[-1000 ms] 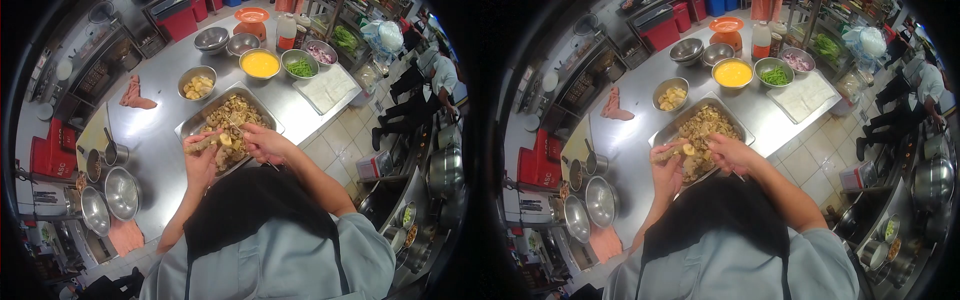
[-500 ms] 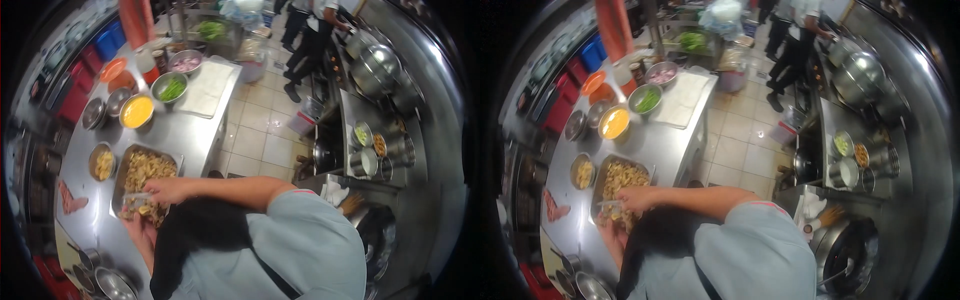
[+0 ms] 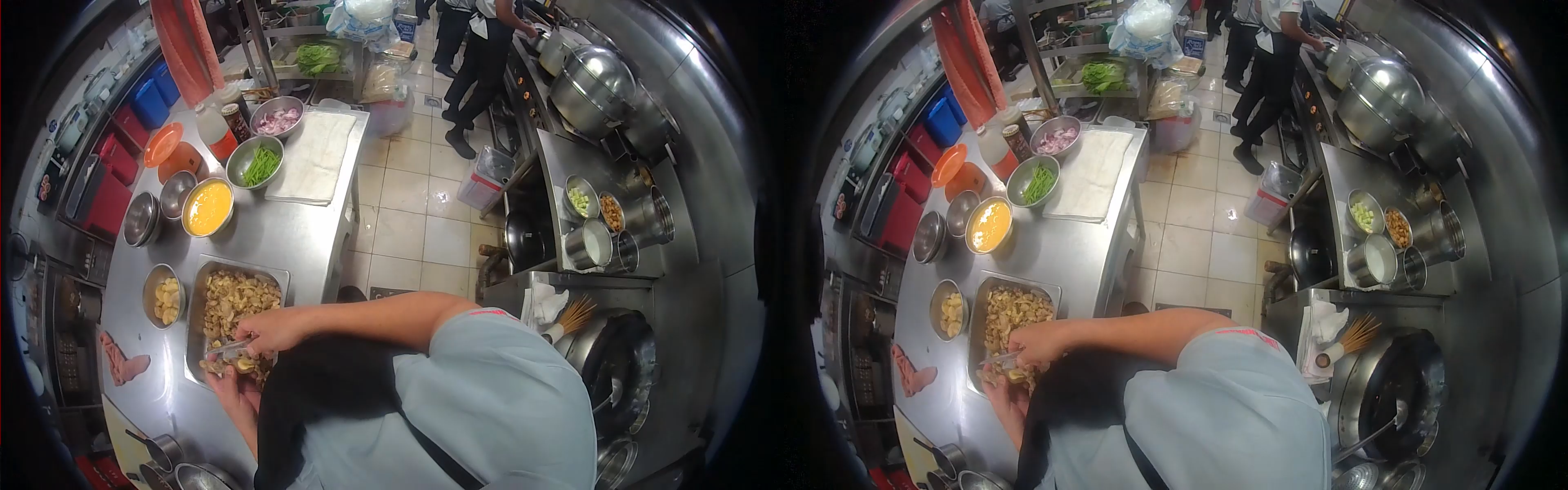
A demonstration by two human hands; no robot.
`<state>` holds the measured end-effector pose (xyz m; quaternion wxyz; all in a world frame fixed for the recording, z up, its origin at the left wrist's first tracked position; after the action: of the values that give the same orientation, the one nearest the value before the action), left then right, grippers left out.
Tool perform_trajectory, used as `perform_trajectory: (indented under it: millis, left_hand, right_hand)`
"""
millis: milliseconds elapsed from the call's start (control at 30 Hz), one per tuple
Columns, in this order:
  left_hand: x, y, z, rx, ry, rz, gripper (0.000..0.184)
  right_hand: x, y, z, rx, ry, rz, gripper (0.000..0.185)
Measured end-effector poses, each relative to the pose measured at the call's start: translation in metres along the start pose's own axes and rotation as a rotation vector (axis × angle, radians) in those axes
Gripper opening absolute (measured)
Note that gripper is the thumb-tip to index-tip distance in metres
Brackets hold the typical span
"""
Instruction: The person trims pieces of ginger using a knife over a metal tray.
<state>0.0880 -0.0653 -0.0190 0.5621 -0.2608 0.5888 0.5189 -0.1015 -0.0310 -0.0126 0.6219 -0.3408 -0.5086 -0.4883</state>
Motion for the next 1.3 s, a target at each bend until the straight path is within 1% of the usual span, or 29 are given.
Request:
perform_trajectory:
  millis: [167,267,367,467,533,567,633,667,700,733,767,867,900,933,967,1000,1067,1133,1233,1300]
  left_hand:
    - [0.002,-0.002,0.001,0.005,0.006,0.034,0.058]
    - [0.0,-0.002,0.003,-0.006,-0.014,0.007,0.058]
    - [-0.007,0.009,0.007,0.0,-0.032,-0.005,0.056]
    - [-0.001,0.0,0.003,0.005,-0.011,0.011,0.055]
    - [-0.002,0.008,-0.001,0.017,-0.006,0.025,0.055]
    - [-0.005,0.007,0.0,-0.012,0.003,0.025,0.055]
    - [-0.001,0.0,-0.009,-0.001,-0.023,0.016,0.055]
    - [-0.007,0.005,-0.01,0.036,0.007,0.057,0.051]
    - [-0.008,0.006,-0.012,0.017,0.022,0.075,0.048]
    - [-0.007,0.004,-0.014,0.009,0.04,0.096,0.044]
    - [-0.006,0.0,-0.016,0.005,0.009,0.121,0.042]
    - [0.006,-0.016,-0.027,0.085,-0.052,0.277,0.037]
    - [0.009,-0.014,-0.03,0.134,-0.072,0.34,0.037]
    - [-0.015,0.01,-0.02,0.001,-0.082,0.333,0.036]
    - [-0.011,0.005,-0.022,-0.013,-0.088,0.34,0.037]
    - [-0.005,0.001,-0.025,-0.024,-0.095,0.348,0.038]
    - [0.004,-0.005,-0.026,-0.05,-0.114,0.351,0.04]
    - [0.004,-0.003,-0.025,-0.075,-0.134,0.341,0.042]
    - [0.004,-0.002,-0.028,0.023,-0.091,0.347,0.044]
    - [0.004,0.0,-0.029,0.013,-0.06,0.344,0.044]
  right_hand:
    - [0.003,0.0,0.001,0.002,0.005,0.008,0.048]
    - [0.0,-0.002,-0.002,-0.009,-0.068,0.064,0.047]
    - [0.004,-0.003,0.001,0.009,-0.052,0.095,0.045]
    - [0.007,-0.002,0.003,0.021,-0.086,0.15,0.043]
    - [-0.002,-0.006,0.001,-0.011,-0.115,0.128,0.042]
    - [-0.007,-0.002,-0.005,0.008,-0.132,0.11,0.042]
    - [-0.01,0.0,-0.01,0.057,-0.149,0.121,0.043]
    - [-0.008,0.003,-0.009,0.039,-0.179,0.105,0.043]
    - [-0.005,0.005,-0.005,0.016,-0.206,0.092,0.044]
    - [0.008,0.011,0.004,0.054,-0.124,0.085,0.048]
    - [0.022,0.014,0.011,0.072,-0.043,0.086,0.051]
    - [0.032,0.02,0.013,0.146,-0.043,0.104,0.055]
    - [0.031,0.022,0.011,0.144,-0.095,0.103,0.056]
    - [0.027,0.023,0.009,0.136,-0.145,0.098,0.056]
    - [0.026,0.023,0.009,0.123,-0.192,0.093,0.058]
    - [0.028,0.024,0.01,0.129,-0.167,0.12,0.06]
    - [0.031,0.025,0.01,0.116,-0.216,0.117,0.058]
    - [0.035,0.026,0.009,0.108,-0.221,0.121,0.055]
    - [0.037,0.026,0.008,0.102,-0.182,0.123,0.049]
    - [0.034,0.027,0.006,0.093,-0.186,0.105,0.044]
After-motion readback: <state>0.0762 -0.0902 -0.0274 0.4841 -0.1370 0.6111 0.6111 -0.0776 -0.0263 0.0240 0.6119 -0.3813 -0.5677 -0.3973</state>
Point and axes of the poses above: each hand's wrist, its own z-axis away from the middle knuckle, its own y-axis out of the palm, x = y × z, the point moved 5 cm from there along -z, towards the middle knuckle, and after that the axes turned 7 degrees about -z, right-handed, at the moved point
